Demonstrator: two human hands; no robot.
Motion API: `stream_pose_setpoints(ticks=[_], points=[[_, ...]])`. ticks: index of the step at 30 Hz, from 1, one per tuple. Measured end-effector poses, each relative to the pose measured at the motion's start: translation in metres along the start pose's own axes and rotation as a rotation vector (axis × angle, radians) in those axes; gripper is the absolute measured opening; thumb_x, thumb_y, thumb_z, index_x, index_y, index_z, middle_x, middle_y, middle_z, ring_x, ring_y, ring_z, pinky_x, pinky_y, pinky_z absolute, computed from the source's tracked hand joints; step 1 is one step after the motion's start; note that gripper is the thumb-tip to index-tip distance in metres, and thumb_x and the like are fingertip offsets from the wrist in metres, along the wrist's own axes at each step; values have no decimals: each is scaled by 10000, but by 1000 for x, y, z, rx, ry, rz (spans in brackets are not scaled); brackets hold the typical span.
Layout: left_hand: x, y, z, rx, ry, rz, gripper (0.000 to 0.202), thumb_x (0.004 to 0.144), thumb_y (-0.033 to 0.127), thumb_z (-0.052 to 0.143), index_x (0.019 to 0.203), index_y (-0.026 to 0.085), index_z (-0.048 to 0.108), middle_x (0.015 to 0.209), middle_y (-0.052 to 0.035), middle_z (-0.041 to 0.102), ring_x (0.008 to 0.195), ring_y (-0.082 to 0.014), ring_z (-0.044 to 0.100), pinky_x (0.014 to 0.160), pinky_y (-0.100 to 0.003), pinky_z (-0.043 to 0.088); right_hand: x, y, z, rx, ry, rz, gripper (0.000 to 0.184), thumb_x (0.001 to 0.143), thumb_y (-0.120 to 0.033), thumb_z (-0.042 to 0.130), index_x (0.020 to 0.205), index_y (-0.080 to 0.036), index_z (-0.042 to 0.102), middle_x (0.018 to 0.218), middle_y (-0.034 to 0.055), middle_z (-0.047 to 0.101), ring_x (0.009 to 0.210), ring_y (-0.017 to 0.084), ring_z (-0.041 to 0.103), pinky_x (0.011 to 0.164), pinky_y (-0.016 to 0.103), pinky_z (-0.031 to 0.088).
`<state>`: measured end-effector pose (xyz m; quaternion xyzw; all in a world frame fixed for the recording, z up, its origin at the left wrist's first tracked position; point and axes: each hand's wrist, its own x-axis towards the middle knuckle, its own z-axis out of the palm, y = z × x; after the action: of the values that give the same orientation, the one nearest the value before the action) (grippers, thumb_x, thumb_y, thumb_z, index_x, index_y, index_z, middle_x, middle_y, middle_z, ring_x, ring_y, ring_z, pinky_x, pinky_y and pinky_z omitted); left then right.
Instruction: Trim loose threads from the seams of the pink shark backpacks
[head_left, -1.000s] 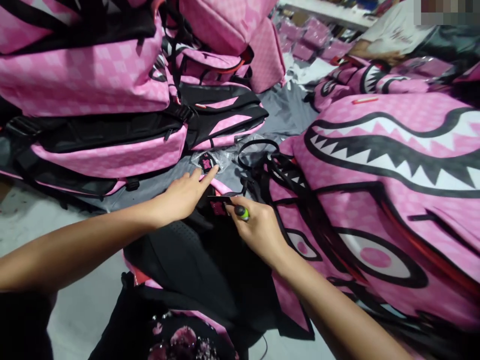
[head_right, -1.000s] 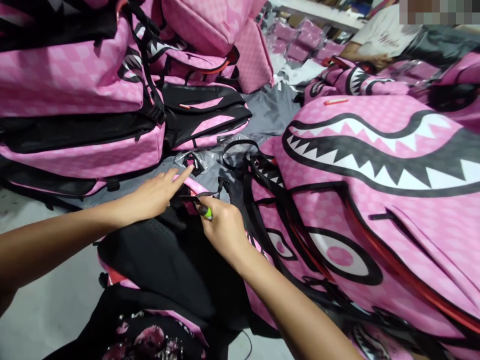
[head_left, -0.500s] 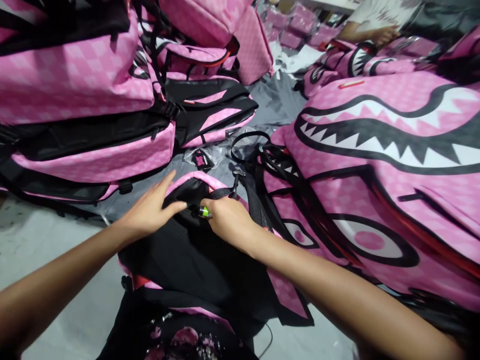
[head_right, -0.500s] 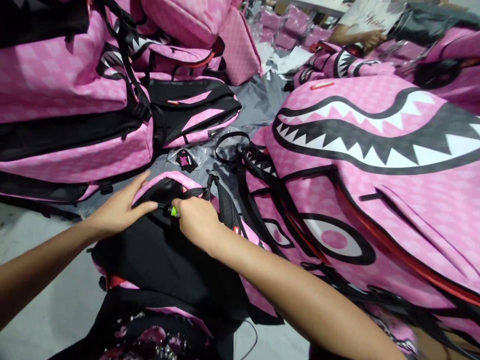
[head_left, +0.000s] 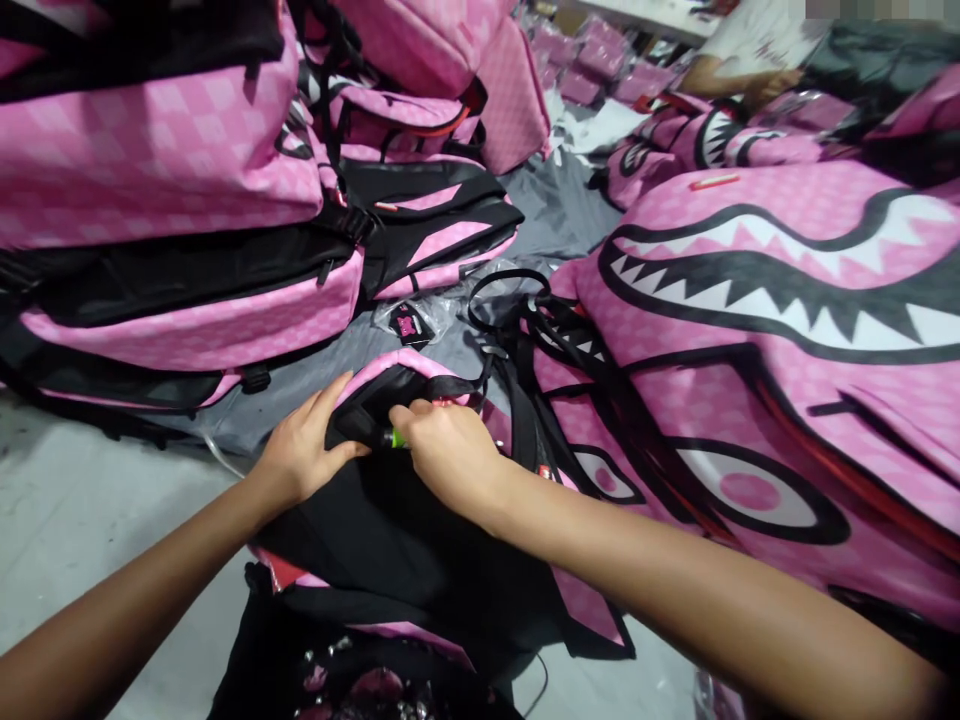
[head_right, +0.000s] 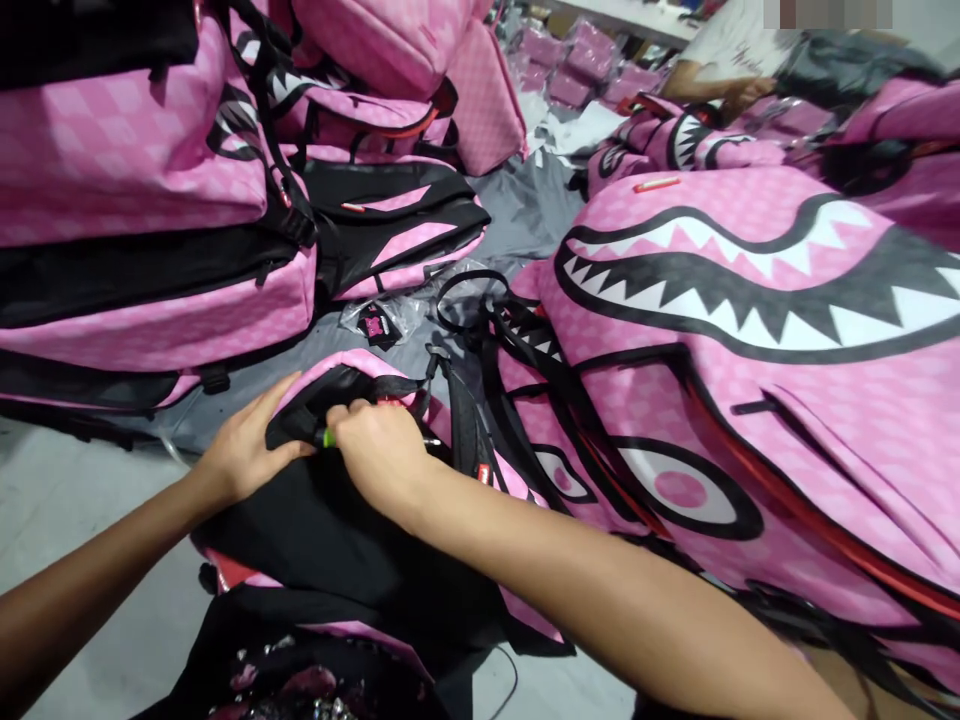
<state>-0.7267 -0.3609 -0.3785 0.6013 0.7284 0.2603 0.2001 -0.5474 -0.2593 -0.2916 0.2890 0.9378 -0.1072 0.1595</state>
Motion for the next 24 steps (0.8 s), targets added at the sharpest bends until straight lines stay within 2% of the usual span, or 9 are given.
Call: stream_pose_setpoints(ticks=[2, 6, 10, 13, 16, 18, 19, 21, 24], points=[[-2, -4, -1, -25, 19, 39, 817, 831, 541, 651, 1522, 204, 376, 1516, -108, 505, 1384, -299, 505, 1149, -445, 440, 9, -4, 0, 90, 81, -53, 318, 955, -131, 412, 1159, -162, 654, 1016, 138, 732, 903, 260, 725, 712, 322, 524], [0, -22, 3, -42, 69, 90, 797, 866, 659, 548, 1525, 248, 371, 1498, -93, 528, 1360, -297, 533, 1133, -458, 450, 38, -6, 6, 278, 47, -111, 275, 880, -166, 530, 1109, -190, 681, 1028, 86, 747, 954, 234, 715, 680, 267, 504], [9, -33, 7, -44, 82, 106, 790, 848, 700, 523, 1496, 264, 406, 1465, -91, 561, 1336, -315, 553, 1116, -478, 459, 42, -1, 3, 177, 92, -201, 273, 903, -203, 546, 1149, -177, 661, 1038, 90, 749, 960, 236, 713, 684, 287, 525], [9, -30, 5, -46, 95, 53, 779, 831, 707, 530, 1474, 279, 431, 1445, -78, 580, 1305, -322, 579, 1103, -472, 468, 15, 3, 3, -35, 1, -214, 258, 937, -101, 486, 1089, -138, 690, 1037, 128, 754, 984, 257, 716, 772, 353, 556], [9, -25, 1, -41, 104, -6, 756, 805, 706, 558, 1432, 293, 475, 1391, -59, 624, 1241, -324, 625, 1079, -455, 485, -16, 11, 7, -117, -148, -82, 235, 845, 22, 532, 893, -98, 727, 955, 157, 763, 925, 293, 735, 740, 376, 574], [10, -22, -1, -39, 102, -24, 738, 791, 704, 565, 1401, 295, 497, 1362, -52, 643, 1208, -322, 645, 1054, -440, 502, -35, 17, 7, -128, -173, 7, 247, 817, 46, 538, 928, -80, 720, 928, 168, 761, 885, 296, 743, 693, 361, 576], [11, -22, -3, -34, 98, -37, 732, 788, 700, 565, 1393, 295, 497, 1359, -52, 645, 1205, -321, 646, 1043, -433, 508, -46, 21, 5, -121, -155, 33, 266, 835, 27, 531, 1000, -83, 706, 942, 162, 760, 880, 283, 743, 688, 347, 573], [14, -21, -8, -9, 57, -89, 711, 794, 692, 560, 1381, 298, 487, 1347, -56, 651, 1195, -320, 652, 1020, -425, 520, -70, 32, -2, -58, -20, 101, 306, 881, -37, 514, 1136, -123, 659, 1004, 133, 753, 900, 245, 737, 723, 317, 559], [19, -18, -16, 32, -58, -177, 659, 801, 690, 562, 1327, 298, 496, 1264, -60, 693, 1109, -318, 693, 977, -435, 541, -119, 56, 1, 126, 289, 413, 326, 962, -173, 469, 1264, -213, 587, 1197, 93, 702, 1082, 209, 679, 860, 276, 502]])
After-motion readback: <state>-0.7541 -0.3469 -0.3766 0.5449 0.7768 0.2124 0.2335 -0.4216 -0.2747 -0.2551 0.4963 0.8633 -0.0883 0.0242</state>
